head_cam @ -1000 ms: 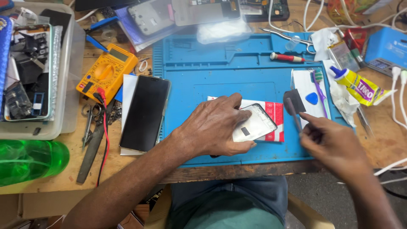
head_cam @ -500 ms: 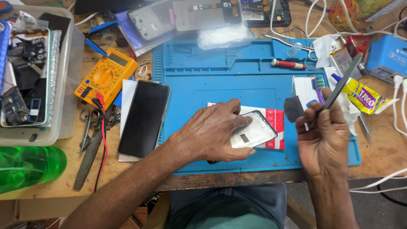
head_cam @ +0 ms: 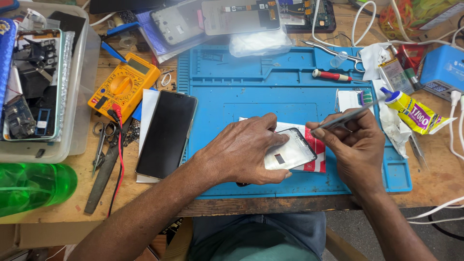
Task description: The person is repairing a mobile phone by cleaning the frame and applying adhesive from a tube to prepare for attaching a new screen component.
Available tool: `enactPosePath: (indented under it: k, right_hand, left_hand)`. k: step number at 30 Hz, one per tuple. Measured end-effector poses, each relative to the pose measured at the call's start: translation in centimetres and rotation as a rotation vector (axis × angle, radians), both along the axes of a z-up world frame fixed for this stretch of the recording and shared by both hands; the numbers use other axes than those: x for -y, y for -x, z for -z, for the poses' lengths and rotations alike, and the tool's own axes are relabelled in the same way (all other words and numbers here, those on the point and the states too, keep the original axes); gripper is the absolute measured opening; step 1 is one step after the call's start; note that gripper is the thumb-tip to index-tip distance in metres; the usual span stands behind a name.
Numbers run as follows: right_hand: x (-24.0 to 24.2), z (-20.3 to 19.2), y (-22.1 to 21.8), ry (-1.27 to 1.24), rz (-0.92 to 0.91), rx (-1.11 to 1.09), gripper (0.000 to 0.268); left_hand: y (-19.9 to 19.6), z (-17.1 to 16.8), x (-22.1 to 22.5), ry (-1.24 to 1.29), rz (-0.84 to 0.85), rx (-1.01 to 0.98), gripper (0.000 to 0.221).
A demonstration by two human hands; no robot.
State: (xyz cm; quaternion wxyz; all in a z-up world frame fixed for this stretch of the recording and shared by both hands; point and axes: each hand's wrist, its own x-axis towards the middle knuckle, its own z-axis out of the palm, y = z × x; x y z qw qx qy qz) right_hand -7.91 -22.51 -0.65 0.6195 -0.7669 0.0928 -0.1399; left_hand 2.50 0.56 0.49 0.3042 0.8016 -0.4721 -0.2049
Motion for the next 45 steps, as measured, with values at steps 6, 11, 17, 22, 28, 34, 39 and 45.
enactPosePath:
  k: [6, 11, 17, 22, 28, 34, 39, 45]
  right_hand:
    - [-0.3, 0.0, -0.8, 0.163, 0.023, -0.012, 0.039]
    - [-0.1, 1.0, -0.4, 0.25, 0.034, -0.017, 0.027]
    - [0.2, 1.6, -0.2, 0.373, 0.034, -0.025, 0.016]
    - [-0.4, 1.6, 0.3, 0.588, 0.012, 0.042, 0.015]
    - [-1.0, 1.3, 0.3, 0.659, 0.005, 0.075, 0.016]
    - [-1.2, 1.1, 0.3, 0.76, -0.004, 0.062, 0.016]
    - [-1.0, 1.4, 0.1, 0.74, -0.029, 0.025, 0.017]
    - [-0.7, 1.5, 0.1, 0.612, 0.004, 0.051, 0.015]
  left_hand:
    - [0.1, 0.0, -0.2, 0.026, -0.001, 0.009, 0.073]
    - [0.0, -0.1, -0.2, 0.023, 0.006, -0.002, 0.075]
    - [0.1, -0.7, -0.3, 0.04, 0.014, 0.052, 0.073]
    - [0.8, -1.2, -0.4, -0.008, 0.018, 0.112, 0.065]
    - [1.4, -1.1, -0.7, 0.033, 0.029, 0.174, 0.066]
    - [1.1, -1.1, -1.2, 0.043, 0.053, 0.197, 0.06]
    - [0.9, -1.2, -1.1, -0.029, 0.068, 0.117, 0.06]
    - [0.7, -1.3, -1.0, -0.024, 0.065, 0.112, 0.06]
